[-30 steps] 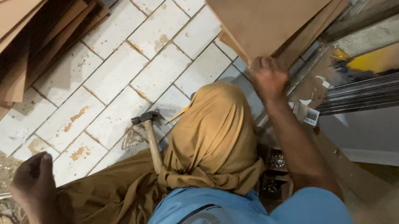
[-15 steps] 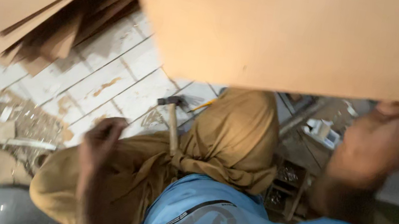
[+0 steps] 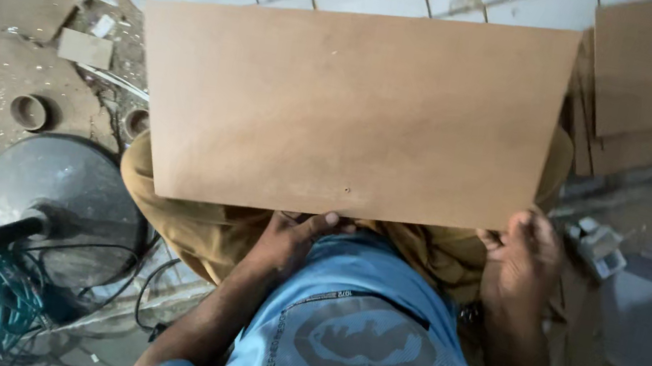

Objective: The person sits on the floor with a rectangular hardboard panel on their lap, marks positions on it with a pencil, and hammers small nails or tacks into the panel, repositioning the board between nails and handling nails one at a time.

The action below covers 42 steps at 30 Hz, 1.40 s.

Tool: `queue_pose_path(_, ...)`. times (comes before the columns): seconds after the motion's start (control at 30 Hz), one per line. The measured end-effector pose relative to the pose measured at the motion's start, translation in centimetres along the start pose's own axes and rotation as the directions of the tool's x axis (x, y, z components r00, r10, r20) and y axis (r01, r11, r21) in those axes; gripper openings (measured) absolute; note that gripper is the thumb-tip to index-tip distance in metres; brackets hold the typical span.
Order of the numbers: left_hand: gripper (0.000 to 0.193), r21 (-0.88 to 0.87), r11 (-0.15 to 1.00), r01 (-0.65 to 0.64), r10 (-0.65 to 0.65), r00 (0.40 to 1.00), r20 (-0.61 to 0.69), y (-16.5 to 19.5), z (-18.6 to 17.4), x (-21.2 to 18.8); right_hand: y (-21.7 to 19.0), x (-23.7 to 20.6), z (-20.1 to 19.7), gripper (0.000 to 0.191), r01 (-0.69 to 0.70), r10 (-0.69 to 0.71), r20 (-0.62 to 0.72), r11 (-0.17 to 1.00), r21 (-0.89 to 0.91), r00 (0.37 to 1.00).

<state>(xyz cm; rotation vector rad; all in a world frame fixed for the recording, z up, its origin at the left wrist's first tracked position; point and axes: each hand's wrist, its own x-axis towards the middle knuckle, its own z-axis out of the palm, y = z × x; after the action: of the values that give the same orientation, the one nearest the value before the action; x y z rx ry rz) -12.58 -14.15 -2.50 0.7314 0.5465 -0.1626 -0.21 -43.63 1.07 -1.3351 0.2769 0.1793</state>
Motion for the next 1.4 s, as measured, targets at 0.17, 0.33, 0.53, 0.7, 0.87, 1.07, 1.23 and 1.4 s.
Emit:
queue_pose_path(0.17,0.036,0.022,0.972,0.233,-0.223,0.952,-0.209,-0.4,0.1,-1.5,0.4,-0.6,-4.2,0.022,0.102,-0.179,-0.04,0.713,-0.694,0.983)
queue_pose_path(0.33,0.039,-0.091,0.971,0.219,-0.225,0.973,-0.054,-0.2,-0.6,-0.8,2.1,-1.2,-12.6,0.032,-0.1,-0.05,-0.117,0.26,-0.96,0.992)
queue_pose_path(0.53,0.034,-0.004,0.974,0.225,-0.225,0.974,-0.037,-0.2,-0.4,-0.7,9.4,-4.1,-19.3,0.032,-0.104,0.233,-0.192,-0.344,-0.933,0.954)
queue_pose_path(0.7,0.031,0.067,0.988,0.142,-0.142,0.99,-0.008,-0.3,-0.1,-1.2,10.9,-5.9,-19.3,0.041,-0.186,0.167,-0.257,-0.351,-0.918,0.952)
queue_pose_path(0.87,0.042,0.24,0.922,0.303,-0.272,0.95,-0.155,-0.3,-0.8,-1.6,9.9,-5.0,-18.5,0.04,-0.094,-0.11,-0.066,-0.278,-0.956,0.992)
queue_pose_path(1.07,0.069,0.307,0.917,0.254,-0.2,0.96,-0.197,-1.4,-2.1,-2.1,9.8,-1.4,-19.4,0.041,-0.101,-0.068,-0.084,-0.326,-0.94,0.994)
queue_pose_path(1.23,0.08,0.353,0.911,0.212,-0.143,0.967,-0.211,-1.9,-3.6,-3.2,9.6,-0.9,-19.9,0.029,-0.081,0.022,-0.089,-0.244,-0.966,0.996)
queue_pose_path(1.4,0.077,0.357,0.932,0.059,-0.058,0.998,-0.014,-0.2,-4.5,-4.7,10.1,-1.5,-19.5,0.029,0.004,-0.046,0.013,-0.186,-0.983,0.999)
